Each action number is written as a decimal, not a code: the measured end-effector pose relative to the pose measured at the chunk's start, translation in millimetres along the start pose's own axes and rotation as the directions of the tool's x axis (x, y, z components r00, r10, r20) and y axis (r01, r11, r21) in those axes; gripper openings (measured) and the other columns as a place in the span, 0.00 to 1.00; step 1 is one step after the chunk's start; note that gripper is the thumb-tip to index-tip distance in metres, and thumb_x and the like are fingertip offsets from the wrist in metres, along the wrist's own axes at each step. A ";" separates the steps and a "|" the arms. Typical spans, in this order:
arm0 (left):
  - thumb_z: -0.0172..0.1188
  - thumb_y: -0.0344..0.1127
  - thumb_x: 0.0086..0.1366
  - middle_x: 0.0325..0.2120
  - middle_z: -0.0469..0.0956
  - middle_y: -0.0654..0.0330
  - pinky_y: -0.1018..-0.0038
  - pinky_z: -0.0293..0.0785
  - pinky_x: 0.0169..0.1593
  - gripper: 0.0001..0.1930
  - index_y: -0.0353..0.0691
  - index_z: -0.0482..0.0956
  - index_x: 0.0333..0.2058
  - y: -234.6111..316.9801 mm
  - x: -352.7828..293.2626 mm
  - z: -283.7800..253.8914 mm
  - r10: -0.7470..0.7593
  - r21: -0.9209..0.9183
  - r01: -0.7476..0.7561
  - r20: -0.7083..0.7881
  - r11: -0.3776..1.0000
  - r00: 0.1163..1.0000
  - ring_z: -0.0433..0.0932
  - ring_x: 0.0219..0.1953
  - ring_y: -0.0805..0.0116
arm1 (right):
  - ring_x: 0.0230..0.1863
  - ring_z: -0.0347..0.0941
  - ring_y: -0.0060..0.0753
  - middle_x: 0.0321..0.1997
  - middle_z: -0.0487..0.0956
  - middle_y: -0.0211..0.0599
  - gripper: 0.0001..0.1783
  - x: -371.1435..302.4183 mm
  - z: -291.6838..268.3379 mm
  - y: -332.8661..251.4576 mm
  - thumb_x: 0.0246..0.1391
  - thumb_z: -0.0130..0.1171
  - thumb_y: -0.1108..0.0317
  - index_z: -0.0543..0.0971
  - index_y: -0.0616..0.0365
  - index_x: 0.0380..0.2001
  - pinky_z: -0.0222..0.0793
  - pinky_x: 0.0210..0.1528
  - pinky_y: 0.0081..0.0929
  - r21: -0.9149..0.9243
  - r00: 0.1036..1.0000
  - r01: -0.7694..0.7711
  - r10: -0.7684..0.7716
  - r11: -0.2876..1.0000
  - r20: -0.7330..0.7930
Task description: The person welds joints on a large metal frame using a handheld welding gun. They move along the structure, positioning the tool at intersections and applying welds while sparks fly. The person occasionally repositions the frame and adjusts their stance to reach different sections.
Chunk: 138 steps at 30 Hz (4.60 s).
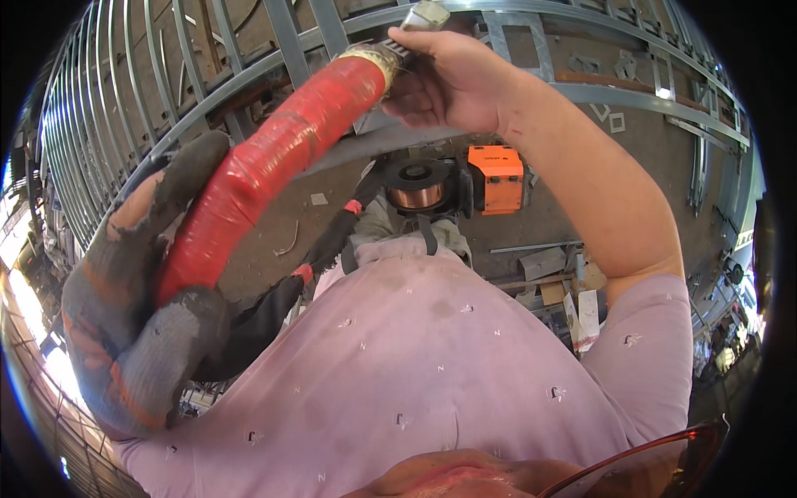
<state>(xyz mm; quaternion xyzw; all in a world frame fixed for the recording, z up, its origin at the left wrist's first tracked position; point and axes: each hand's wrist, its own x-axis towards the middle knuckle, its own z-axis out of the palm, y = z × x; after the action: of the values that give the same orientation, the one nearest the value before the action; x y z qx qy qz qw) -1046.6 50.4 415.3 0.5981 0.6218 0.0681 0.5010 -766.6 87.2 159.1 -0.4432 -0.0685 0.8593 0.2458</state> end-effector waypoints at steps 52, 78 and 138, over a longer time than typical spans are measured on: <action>0.62 0.33 0.63 0.70 0.75 0.45 0.80 0.72 0.33 0.45 0.27 0.59 0.78 19.1 47.0 6.4 -0.054 -0.008 0.054 0.000 0.999 0.999 0.72 0.27 0.84 | 0.28 0.67 0.27 0.34 0.83 0.27 0.20 23.2 -26.3 17.4 0.80 0.50 0.49 0.80 0.54 0.46 0.58 0.28 0.28 0.432 0.991 -0.011 -0.048 0.902 0.126; 0.59 0.28 0.61 0.70 0.74 0.44 0.79 0.75 0.34 0.46 0.27 0.57 0.79 16.6 47.7 1.0 -0.090 -0.008 0.090 0.024 0.996 0.996 0.73 0.28 0.83 | 0.29 0.68 0.27 0.34 0.78 0.31 0.22 18.8 -16.5 21.8 0.81 0.47 0.48 0.79 0.57 0.48 0.60 0.27 0.24 0.525 0.992 0.025 -0.087 0.851 0.094; 0.71 0.23 0.61 0.39 0.85 0.45 0.59 0.85 0.43 0.45 0.27 0.59 0.75 -168.2 -42.5 120.1 0.501 0.202 -0.547 0.239 0.812 0.832 0.89 0.38 0.43 | 0.43 0.86 0.31 0.43 0.88 0.36 0.18 -79.8 50.9 22.0 0.70 0.68 0.61 0.82 0.62 0.55 0.81 0.49 0.33 -0.046 0.745 0.664 -0.665 0.747 -0.045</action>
<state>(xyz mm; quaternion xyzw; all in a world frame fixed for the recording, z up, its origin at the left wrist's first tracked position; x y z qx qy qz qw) -1084.8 -92.2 264.6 0.8110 0.3890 0.0684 0.4316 -776.2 34.6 240.2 -0.4182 -0.2261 0.7013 0.5311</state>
